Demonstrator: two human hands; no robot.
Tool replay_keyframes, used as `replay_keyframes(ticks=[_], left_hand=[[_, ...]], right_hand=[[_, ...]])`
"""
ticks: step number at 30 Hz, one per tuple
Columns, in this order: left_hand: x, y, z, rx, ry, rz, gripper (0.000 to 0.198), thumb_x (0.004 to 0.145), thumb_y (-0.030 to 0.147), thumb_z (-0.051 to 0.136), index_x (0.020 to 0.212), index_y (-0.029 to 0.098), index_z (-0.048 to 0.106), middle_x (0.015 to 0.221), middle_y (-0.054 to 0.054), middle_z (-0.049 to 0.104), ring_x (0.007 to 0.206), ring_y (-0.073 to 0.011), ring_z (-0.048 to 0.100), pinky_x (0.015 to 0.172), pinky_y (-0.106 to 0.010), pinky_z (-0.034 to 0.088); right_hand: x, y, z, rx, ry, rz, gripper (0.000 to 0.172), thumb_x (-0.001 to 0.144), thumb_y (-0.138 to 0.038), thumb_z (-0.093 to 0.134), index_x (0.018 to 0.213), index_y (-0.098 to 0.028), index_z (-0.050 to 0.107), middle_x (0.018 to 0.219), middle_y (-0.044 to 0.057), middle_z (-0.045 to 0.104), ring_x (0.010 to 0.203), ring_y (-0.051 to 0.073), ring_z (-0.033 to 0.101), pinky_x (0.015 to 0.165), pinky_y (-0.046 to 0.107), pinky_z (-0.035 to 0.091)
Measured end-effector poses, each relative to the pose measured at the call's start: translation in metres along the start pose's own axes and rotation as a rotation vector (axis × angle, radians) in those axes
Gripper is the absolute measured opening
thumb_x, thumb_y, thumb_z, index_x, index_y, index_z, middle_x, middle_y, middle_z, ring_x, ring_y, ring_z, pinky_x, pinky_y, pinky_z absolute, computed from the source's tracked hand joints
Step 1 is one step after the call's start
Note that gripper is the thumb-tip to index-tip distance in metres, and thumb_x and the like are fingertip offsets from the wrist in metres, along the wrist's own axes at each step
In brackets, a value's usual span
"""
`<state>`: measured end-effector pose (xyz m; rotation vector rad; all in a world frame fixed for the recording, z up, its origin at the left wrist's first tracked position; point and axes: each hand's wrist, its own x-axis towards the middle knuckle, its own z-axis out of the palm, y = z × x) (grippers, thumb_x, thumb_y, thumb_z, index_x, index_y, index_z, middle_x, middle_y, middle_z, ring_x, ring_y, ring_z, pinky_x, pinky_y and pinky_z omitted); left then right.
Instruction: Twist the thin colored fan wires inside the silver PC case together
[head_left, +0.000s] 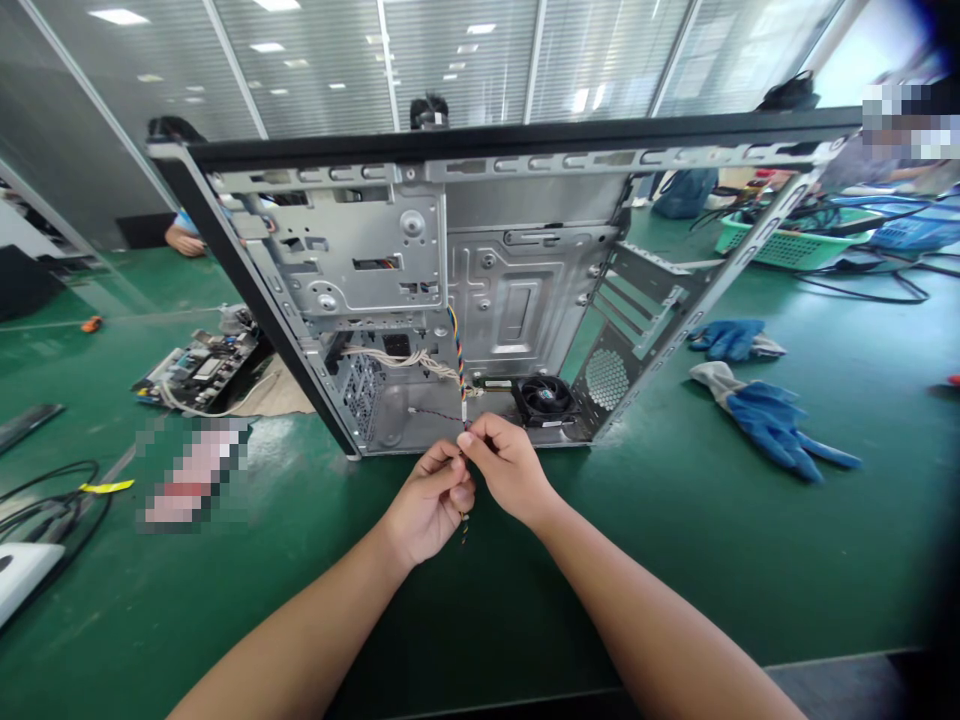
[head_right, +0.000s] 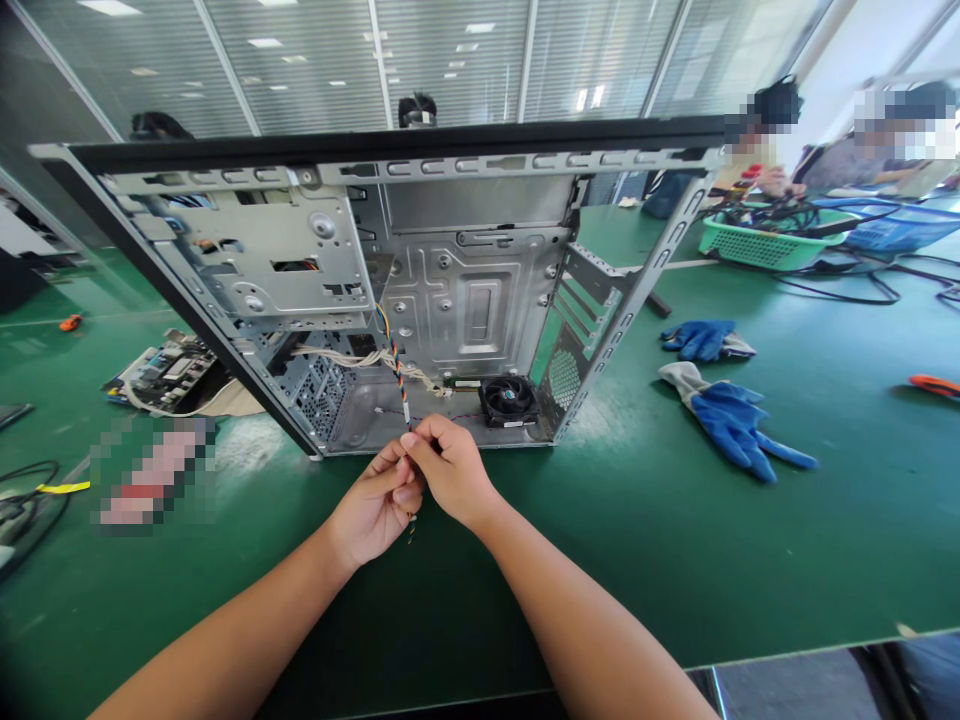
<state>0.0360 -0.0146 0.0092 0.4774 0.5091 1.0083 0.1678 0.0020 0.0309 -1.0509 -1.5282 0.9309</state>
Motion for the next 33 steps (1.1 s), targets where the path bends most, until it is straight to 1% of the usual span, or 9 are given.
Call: replay_keyframes(ticks=[3, 6, 12, 18, 22, 27, 33], left_hand=[[-0.0003, 0.0009, 0.0001, -0.04, 0.006, -0.035, 0.032, 0.065, 0.018, 0.082, 0.078, 0.015, 0.053, 0.062, 0.005, 0.047, 0.049, -0.0008, 0.043, 0.045, -0.009, 0.03], [0.0001, 0.0007, 0.0006, -0.045, 0.006, -0.033, 0.032, 0.065, 0.018, 0.082, 0.076, 0.015, 0.053, 0.062, 0.004, 0.049, 0.049, -0.0013, 0.044, 0.045, -0.009, 0.029], [0.0014, -0.0001, 0.0015, 0.106, 0.014, 0.147, 0.026, 0.071, 0.019, 0.077, 0.071, 0.015, 0.052, 0.056, 0.005, 0.048, 0.049, -0.0033, 0.044, 0.047, -0.013, 0.03], [0.0013, -0.001, 0.0018, 0.186, 0.059, 0.21, 0.025, 0.069, 0.017, 0.078, 0.071, 0.016, 0.053, 0.054, 0.007, 0.046, 0.046, -0.0029, 0.041, 0.046, -0.015, 0.027], [0.0012, -0.002, 0.0025, 0.212, 0.073, 0.251, 0.025, 0.069, 0.017, 0.078, 0.072, 0.017, 0.053, 0.053, 0.008, 0.046, 0.045, -0.0033, 0.041, 0.046, -0.016, 0.028], [0.0003, -0.0021, 0.0029, 0.244, 0.046, 0.244, 0.027, 0.071, 0.022, 0.077, 0.069, 0.016, 0.051, 0.054, 0.007, 0.048, 0.046, -0.004, 0.043, 0.048, -0.017, 0.03], [-0.0007, -0.001, 0.0021, 0.218, -0.016, 0.176, 0.026, 0.074, 0.023, 0.075, 0.069, 0.015, 0.05, 0.058, 0.005, 0.049, 0.048, -0.0039, 0.044, 0.048, -0.016, 0.031]], right_hand=[[0.0002, -0.0004, 0.0001, 0.005, -0.007, 0.0, 0.024, 0.086, -0.03, 0.054, 0.065, -0.02, 0.049, 0.059, -0.004, 0.049, 0.056, 0.011, 0.045, 0.054, 0.024, 0.037], [0.0001, -0.001, 0.0001, 0.011, -0.009, 0.0, 0.024, 0.086, -0.03, 0.054, 0.065, -0.02, 0.048, 0.059, -0.004, 0.05, 0.056, 0.011, 0.045, 0.054, 0.024, 0.037], [-0.0017, -0.0024, -0.0003, -0.004, 0.025, -0.013, 0.026, 0.084, -0.03, 0.056, 0.062, -0.02, 0.046, 0.056, -0.005, 0.042, 0.053, 0.01, 0.039, 0.051, 0.024, 0.033], [-0.0022, -0.0024, -0.0003, -0.044, 0.033, -0.026, 0.027, 0.084, -0.031, 0.056, 0.062, -0.02, 0.045, 0.056, -0.005, 0.042, 0.054, 0.01, 0.039, 0.051, 0.024, 0.033], [-0.0014, -0.002, 0.0005, -0.051, 0.035, -0.032, 0.027, 0.084, -0.03, 0.056, 0.062, -0.02, 0.045, 0.056, -0.005, 0.043, 0.054, 0.01, 0.039, 0.051, 0.024, 0.033], [-0.0013, -0.0022, 0.0006, -0.042, 0.034, -0.022, 0.026, 0.084, -0.03, 0.057, 0.062, -0.02, 0.046, 0.056, -0.004, 0.044, 0.054, 0.01, 0.04, 0.051, 0.024, 0.034], [-0.0019, -0.0026, -0.0002, -0.023, 0.004, -0.013, 0.026, 0.084, -0.03, 0.056, 0.062, -0.02, 0.046, 0.057, -0.004, 0.046, 0.055, 0.011, 0.042, 0.052, 0.024, 0.034]])
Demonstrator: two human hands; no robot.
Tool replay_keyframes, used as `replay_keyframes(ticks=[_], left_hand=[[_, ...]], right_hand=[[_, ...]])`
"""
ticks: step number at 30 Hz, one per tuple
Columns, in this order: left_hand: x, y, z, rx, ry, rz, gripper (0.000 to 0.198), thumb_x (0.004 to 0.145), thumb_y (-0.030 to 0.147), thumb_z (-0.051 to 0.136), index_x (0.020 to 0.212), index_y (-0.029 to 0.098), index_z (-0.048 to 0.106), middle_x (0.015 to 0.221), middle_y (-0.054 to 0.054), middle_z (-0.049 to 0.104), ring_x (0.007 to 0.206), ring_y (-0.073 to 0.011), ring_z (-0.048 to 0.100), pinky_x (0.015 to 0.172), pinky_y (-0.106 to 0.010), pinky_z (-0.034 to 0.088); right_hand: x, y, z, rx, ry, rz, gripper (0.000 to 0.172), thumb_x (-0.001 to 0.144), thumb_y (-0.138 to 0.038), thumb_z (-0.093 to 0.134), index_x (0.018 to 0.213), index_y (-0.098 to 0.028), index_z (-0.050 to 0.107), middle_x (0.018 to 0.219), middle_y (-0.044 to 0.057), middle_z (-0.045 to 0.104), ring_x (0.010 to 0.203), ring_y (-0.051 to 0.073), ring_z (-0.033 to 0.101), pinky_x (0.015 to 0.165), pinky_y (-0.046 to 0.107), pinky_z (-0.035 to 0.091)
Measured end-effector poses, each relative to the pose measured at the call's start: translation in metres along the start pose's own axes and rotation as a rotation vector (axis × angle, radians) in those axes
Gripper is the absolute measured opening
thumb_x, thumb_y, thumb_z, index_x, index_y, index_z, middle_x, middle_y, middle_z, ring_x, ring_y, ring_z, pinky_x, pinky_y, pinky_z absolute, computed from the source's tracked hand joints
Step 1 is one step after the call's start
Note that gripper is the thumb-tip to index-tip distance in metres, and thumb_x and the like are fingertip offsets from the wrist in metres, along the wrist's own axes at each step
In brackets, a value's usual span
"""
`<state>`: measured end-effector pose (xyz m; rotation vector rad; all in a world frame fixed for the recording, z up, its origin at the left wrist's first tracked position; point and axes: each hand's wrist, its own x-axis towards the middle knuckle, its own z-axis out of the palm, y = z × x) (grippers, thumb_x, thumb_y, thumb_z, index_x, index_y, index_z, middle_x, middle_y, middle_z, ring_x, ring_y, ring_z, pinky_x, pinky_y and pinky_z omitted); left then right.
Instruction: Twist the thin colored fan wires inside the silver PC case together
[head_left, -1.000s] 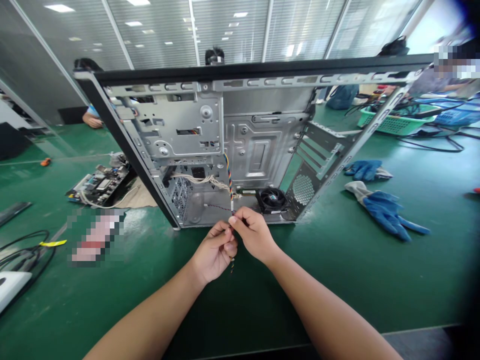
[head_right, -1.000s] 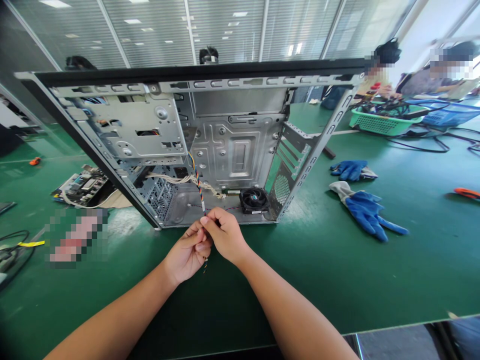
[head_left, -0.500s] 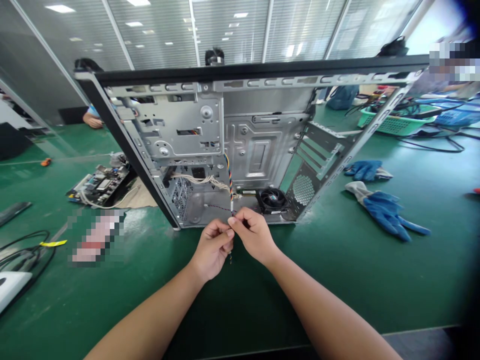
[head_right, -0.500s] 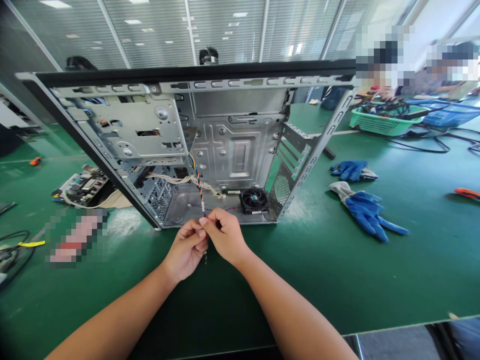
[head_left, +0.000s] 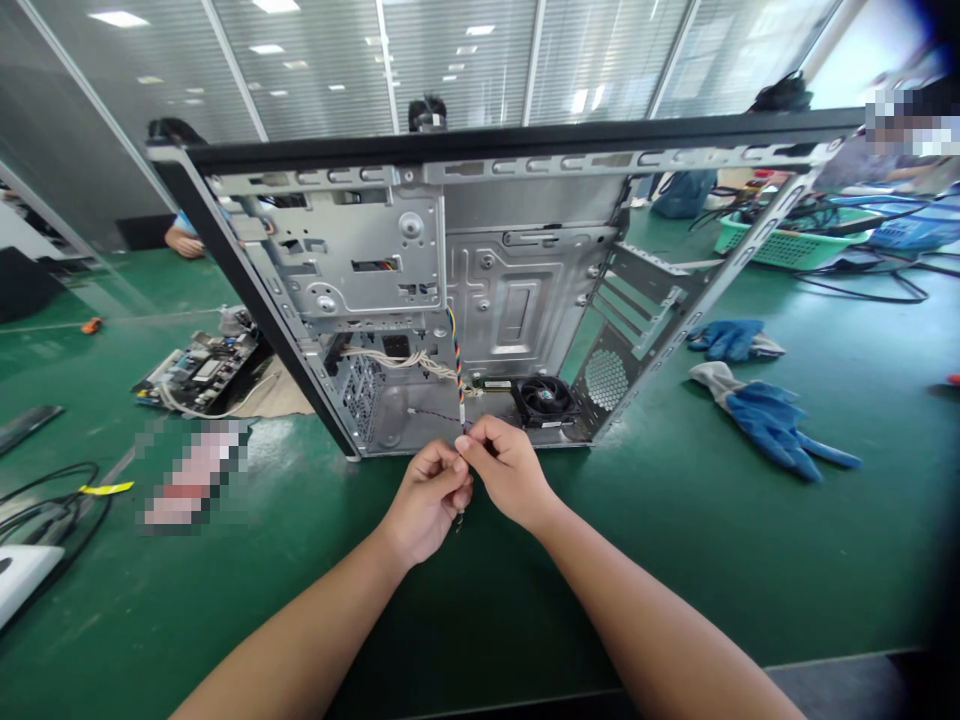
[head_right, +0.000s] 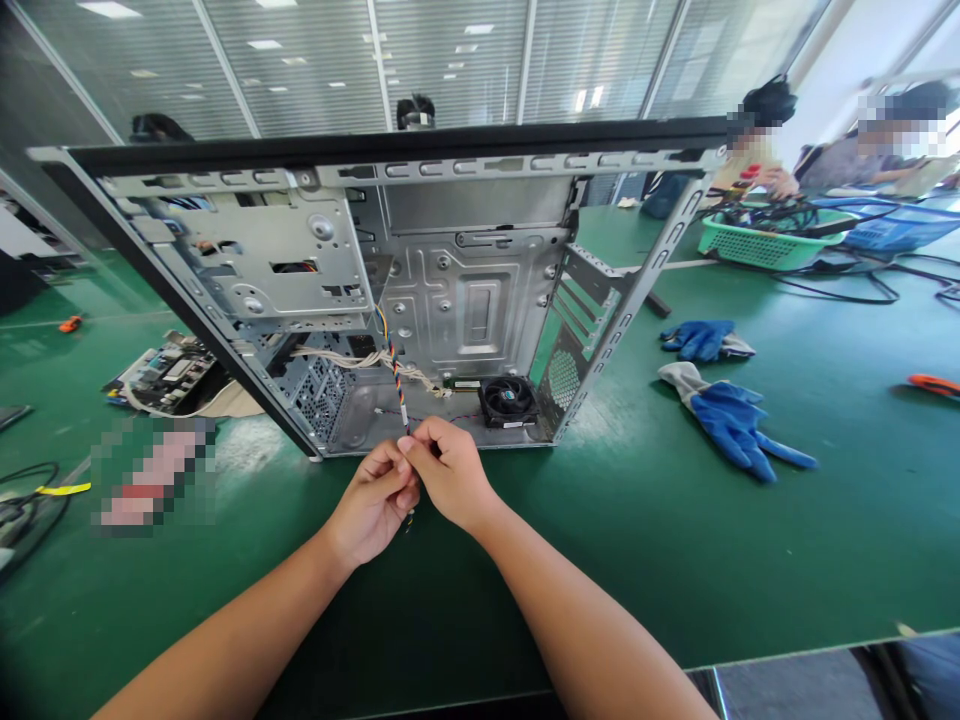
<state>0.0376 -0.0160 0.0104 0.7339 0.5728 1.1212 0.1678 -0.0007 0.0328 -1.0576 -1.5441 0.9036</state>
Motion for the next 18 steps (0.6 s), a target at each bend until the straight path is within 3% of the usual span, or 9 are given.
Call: replay_keyframes(ticks=[9, 18], left_hand=[[0.0003, 0.0004, -0.0029, -0.059, -0.032, -0.069, 0.027, 0.073, 0.023, 0.076, 0.07, 0.015, 0.051, 0.058, 0.004, 0.052, 0.046, -0.0034, 0.044, 0.047, -0.016, 0.03], [0.0006, -0.0012, 0.001, 0.069, 0.005, 0.028, 0.029, 0.073, 0.026, 0.077, 0.072, 0.016, 0.05, 0.058, 0.006, 0.049, 0.047, -0.004, 0.044, 0.046, -0.017, 0.03]], right_hand=[[0.0005, -0.0013, 0.0, 0.021, -0.017, 0.016, 0.025, 0.084, -0.031, 0.054, 0.063, -0.02, 0.046, 0.057, -0.004, 0.045, 0.055, 0.011, 0.042, 0.052, 0.024, 0.035], [0.0001, 0.0001, 0.0001, 0.003, 0.015, 0.017, 0.027, 0.083, -0.031, 0.057, 0.061, -0.021, 0.044, 0.055, -0.005, 0.044, 0.052, 0.01, 0.041, 0.049, 0.023, 0.034]])
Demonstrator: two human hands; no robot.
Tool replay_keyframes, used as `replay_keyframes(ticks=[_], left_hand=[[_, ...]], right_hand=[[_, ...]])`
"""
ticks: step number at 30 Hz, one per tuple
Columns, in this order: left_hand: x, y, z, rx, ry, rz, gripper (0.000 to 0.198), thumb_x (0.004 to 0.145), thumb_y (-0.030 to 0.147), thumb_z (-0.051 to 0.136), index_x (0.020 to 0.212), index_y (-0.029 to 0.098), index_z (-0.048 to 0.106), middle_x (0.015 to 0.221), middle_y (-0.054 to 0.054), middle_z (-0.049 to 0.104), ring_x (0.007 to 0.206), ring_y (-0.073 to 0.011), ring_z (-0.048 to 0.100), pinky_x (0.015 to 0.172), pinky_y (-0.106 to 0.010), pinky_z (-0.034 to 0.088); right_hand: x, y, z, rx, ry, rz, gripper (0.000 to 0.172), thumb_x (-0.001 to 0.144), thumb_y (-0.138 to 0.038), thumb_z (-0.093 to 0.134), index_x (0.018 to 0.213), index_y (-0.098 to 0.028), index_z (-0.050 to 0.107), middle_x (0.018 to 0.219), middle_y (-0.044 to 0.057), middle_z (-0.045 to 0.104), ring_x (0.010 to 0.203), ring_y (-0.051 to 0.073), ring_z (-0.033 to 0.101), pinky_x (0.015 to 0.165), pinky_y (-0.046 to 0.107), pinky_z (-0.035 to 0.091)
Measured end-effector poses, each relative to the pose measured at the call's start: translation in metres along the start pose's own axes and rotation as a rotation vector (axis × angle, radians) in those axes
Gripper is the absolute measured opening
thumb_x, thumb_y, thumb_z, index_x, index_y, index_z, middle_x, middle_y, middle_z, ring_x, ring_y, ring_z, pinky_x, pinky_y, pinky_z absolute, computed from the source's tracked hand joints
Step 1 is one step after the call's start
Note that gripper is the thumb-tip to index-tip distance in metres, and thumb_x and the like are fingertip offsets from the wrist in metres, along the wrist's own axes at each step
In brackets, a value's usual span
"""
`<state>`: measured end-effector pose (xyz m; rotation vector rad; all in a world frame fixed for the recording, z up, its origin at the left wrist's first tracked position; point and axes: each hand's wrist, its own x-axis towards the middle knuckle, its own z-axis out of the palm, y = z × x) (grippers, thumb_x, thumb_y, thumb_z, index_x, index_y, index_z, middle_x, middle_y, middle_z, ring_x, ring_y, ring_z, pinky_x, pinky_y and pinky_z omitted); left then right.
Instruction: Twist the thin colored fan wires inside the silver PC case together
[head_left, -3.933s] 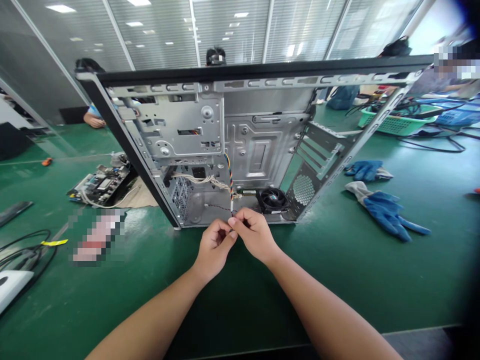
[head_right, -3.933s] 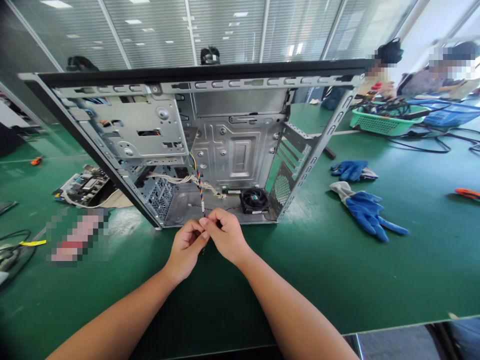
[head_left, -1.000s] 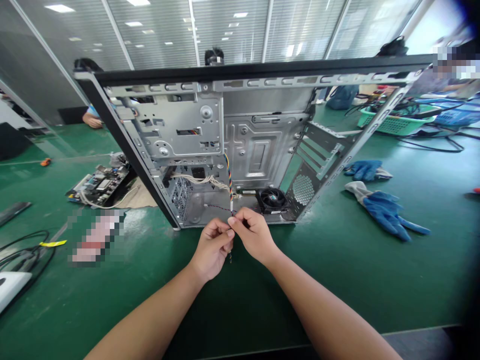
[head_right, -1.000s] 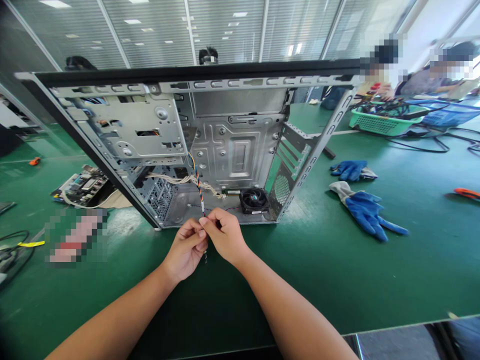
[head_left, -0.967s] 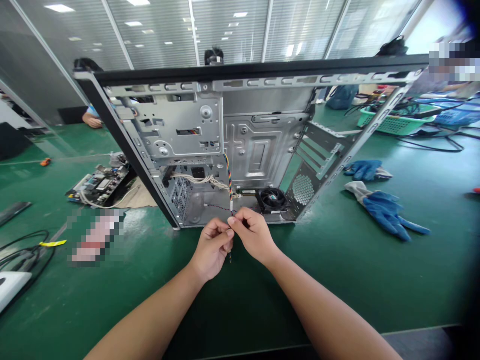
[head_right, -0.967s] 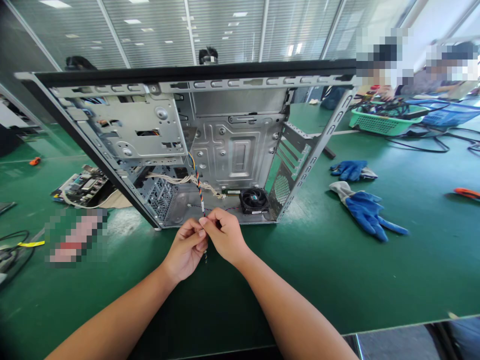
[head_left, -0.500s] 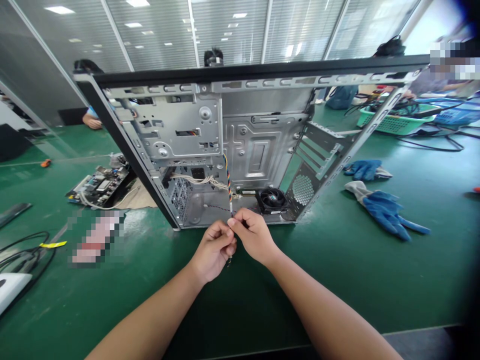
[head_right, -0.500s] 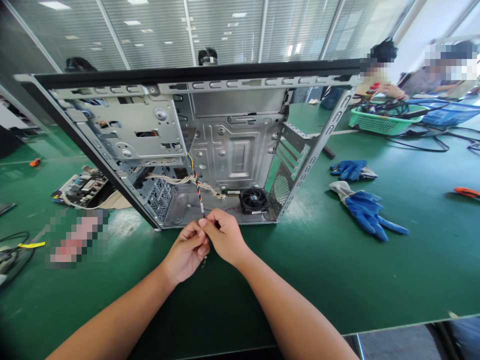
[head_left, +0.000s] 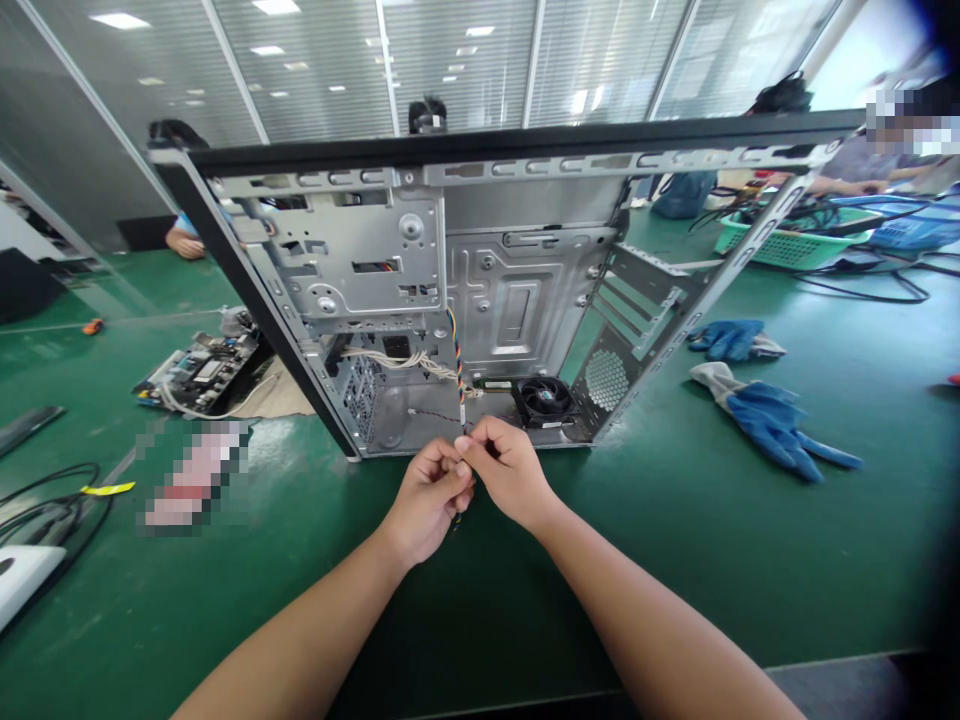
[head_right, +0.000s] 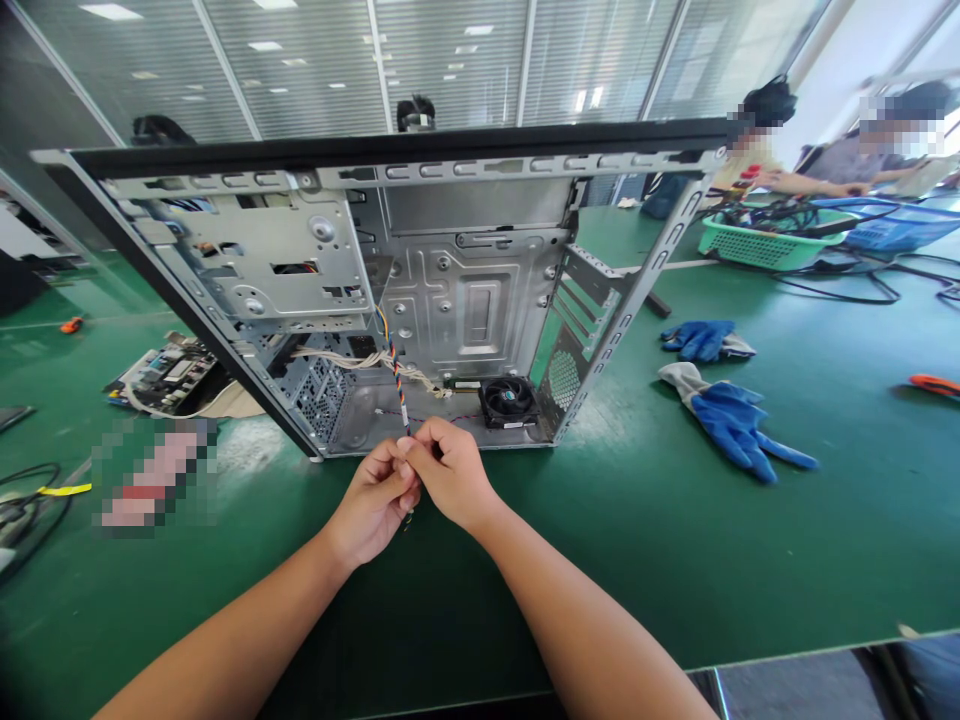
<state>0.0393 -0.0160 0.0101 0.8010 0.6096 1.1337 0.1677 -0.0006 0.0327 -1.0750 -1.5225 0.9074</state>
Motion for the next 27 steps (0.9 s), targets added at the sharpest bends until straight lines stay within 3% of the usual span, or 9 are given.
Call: replay_keyframes(ticks=[18, 23, 27], left_hand=[[0.0004, 0.0007, -0.0066, -0.011, -0.067, -0.059, 0.024, 0.077, 0.024, 0.073, 0.073, 0.015, 0.051, 0.063, 0.003, 0.057, 0.047, -0.0056, 0.051, 0.047, -0.017, 0.035], [0.0012, -0.0006, -0.0073, 0.162, -0.027, 0.047, 0.024, 0.08, 0.029, 0.07, 0.071, 0.016, 0.051, 0.057, 0.004, 0.055, 0.048, -0.0065, 0.048, 0.047, -0.018, 0.031], [0.0012, -0.0026, -0.0094, 0.317, 0.028, 0.13, 0.024, 0.082, 0.032, 0.067, 0.072, 0.016, 0.053, 0.054, 0.003, 0.056, 0.05, -0.0068, 0.046, 0.05, -0.019, 0.031]], right_hand=[[-0.001, -0.001, -0.0002, 0.029, -0.037, -0.005, 0.027, 0.085, -0.032, 0.056, 0.063, -0.021, 0.045, 0.053, -0.005, 0.047, 0.051, 0.01, 0.045, 0.049, 0.022, 0.036], [-0.0024, -0.0019, 0.001, 0.092, -0.039, 0.063, 0.029, 0.084, -0.035, 0.059, 0.063, -0.021, 0.045, 0.051, -0.006, 0.048, 0.045, 0.009, 0.047, 0.045, 0.022, 0.037], [-0.0026, -0.0042, 0.0012, 0.046, -0.01, 0.032, 0.03, 0.082, -0.034, 0.062, 0.06, -0.02, 0.046, 0.05, -0.006, 0.047, 0.046, 0.009, 0.047, 0.047, 0.022, 0.037]])
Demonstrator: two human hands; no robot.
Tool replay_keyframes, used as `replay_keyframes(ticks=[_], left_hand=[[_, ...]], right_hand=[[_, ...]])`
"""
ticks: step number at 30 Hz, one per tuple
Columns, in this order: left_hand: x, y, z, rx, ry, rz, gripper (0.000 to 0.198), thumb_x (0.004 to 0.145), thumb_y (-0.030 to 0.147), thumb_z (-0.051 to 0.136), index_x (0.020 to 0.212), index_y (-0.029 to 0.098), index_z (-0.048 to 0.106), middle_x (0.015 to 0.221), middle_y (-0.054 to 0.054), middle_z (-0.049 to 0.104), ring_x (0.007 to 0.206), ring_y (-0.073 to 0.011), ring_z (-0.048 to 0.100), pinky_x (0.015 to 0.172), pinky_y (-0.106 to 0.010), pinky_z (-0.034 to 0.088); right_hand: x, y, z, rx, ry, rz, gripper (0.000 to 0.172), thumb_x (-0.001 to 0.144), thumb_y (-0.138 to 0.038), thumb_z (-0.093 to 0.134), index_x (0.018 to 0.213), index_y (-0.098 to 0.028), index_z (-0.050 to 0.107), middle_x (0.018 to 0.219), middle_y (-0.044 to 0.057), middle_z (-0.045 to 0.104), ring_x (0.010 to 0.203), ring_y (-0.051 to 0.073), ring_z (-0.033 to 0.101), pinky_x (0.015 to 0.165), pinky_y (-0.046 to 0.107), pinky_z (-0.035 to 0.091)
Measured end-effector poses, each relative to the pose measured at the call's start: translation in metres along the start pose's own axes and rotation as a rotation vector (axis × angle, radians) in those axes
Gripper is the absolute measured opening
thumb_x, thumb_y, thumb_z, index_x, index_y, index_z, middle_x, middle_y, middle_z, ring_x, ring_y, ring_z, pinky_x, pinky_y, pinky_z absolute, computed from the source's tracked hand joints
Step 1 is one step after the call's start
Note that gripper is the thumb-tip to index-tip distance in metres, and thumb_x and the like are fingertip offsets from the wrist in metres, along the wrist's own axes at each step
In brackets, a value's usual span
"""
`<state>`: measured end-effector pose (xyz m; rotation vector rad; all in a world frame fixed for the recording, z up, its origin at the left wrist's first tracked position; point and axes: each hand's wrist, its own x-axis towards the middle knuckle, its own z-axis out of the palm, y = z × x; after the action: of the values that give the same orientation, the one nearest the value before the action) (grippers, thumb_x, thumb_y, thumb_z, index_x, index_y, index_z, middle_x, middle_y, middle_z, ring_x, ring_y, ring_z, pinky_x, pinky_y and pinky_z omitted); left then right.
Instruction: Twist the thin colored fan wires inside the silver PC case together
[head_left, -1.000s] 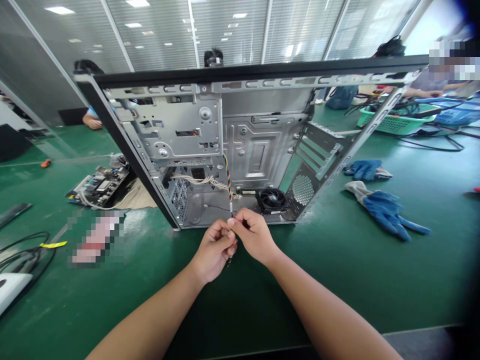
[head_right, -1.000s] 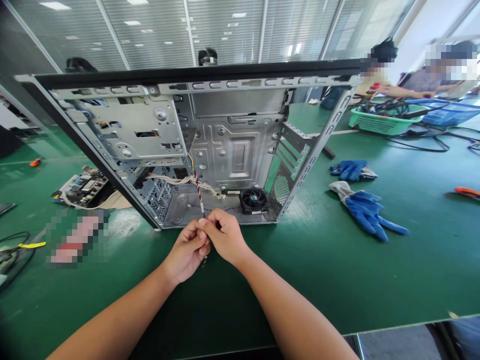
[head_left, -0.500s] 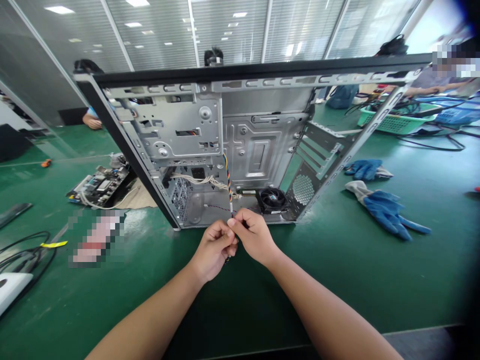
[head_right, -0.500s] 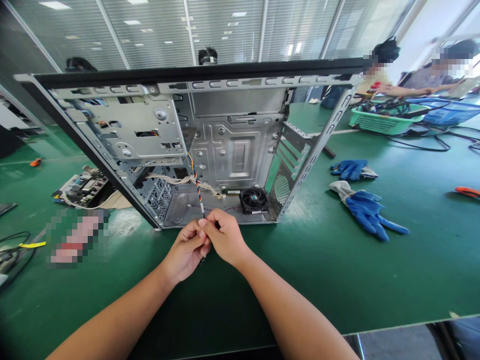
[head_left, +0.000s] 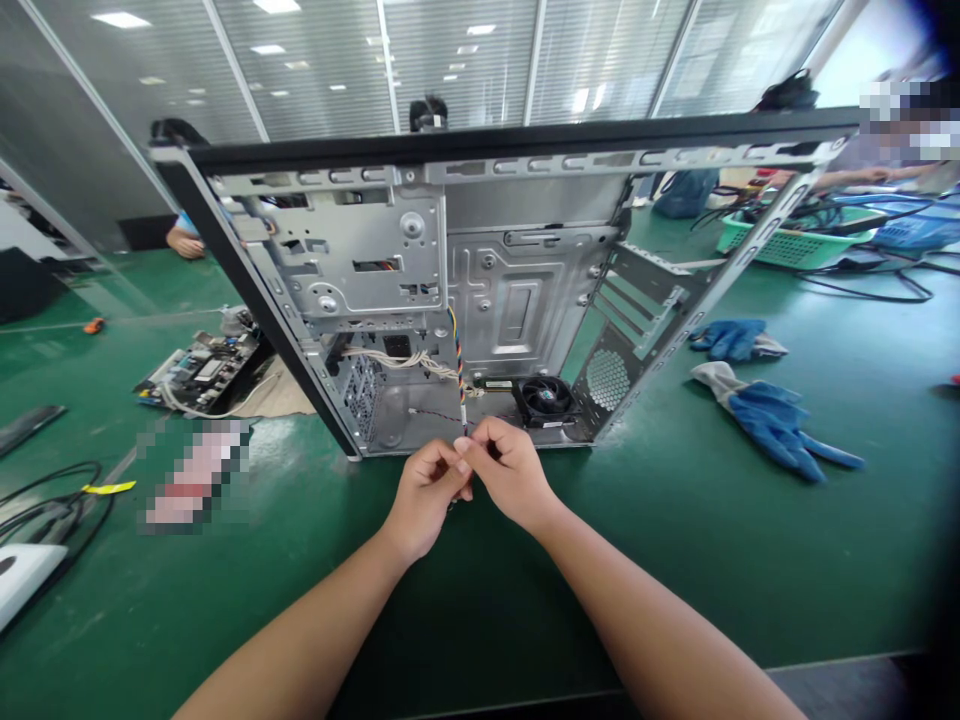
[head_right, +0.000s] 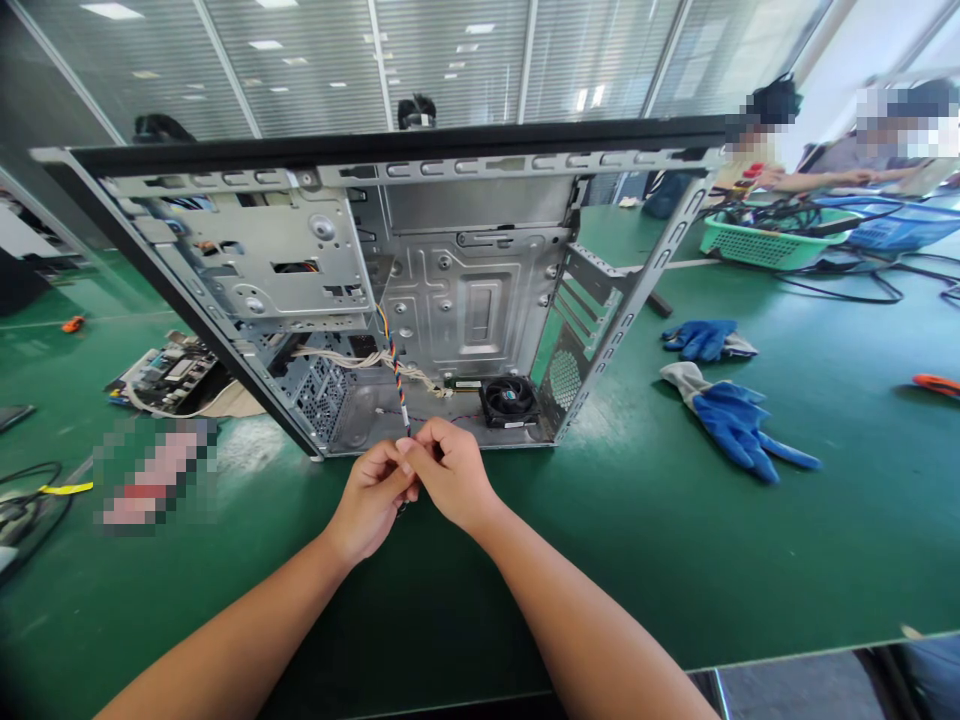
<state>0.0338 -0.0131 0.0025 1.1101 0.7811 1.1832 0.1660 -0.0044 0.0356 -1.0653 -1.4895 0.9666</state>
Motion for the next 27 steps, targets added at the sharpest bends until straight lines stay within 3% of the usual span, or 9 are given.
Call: replay_keyframes(ticks=[9, 21, 27], left_hand=[[0.0006, -0.0024, -0.001, 0.083, 0.047, 0.042, 0.024, 0.082, 0.031, 0.068, 0.07, 0.015, 0.055, 0.054, 0.004, 0.054, 0.051, -0.0065, 0.046, 0.052, -0.019, 0.033], [0.0013, 0.0028, -0.0009, -0.103, -0.09, -0.078, 0.023, 0.084, 0.032, 0.065, 0.073, 0.016, 0.051, 0.055, 0.005, 0.053, 0.046, -0.0066, 0.045, 0.046, -0.019, 0.029], [0.003, 0.0053, -0.002, 0.198, -0.029, 0.06, 0.026, 0.085, 0.033, 0.064, 0.07, 0.016, 0.051, 0.053, 0.005, 0.051, 0.048, -0.0069, 0.046, 0.049, -0.019, 0.033]], right_hand=[[0.0013, 0.0027, -0.0006, -0.049, 0.019, -0.041, 0.028, 0.082, -0.029, 0.06, 0.06, -0.02, 0.046, 0.051, -0.007, 0.043, 0.049, 0.009, 0.042, 0.049, 0.022, 0.034], [-0.0007, 0.0017, 0.0008, -0.049, 0.006, -0.019, 0.028, 0.085, -0.032, 0.055, 0.062, -0.02, 0.043, 0.055, -0.005, 0.048, 0.051, 0.01, 0.047, 0.05, 0.022, 0.037], [0.0003, 0.0063, 0.0016, -0.113, 0.072, -0.08, 0.031, 0.085, -0.032, 0.056, 0.06, -0.02, 0.042, 0.052, -0.007, 0.038, 0.049, 0.009, 0.036, 0.049, 0.022, 0.032]])
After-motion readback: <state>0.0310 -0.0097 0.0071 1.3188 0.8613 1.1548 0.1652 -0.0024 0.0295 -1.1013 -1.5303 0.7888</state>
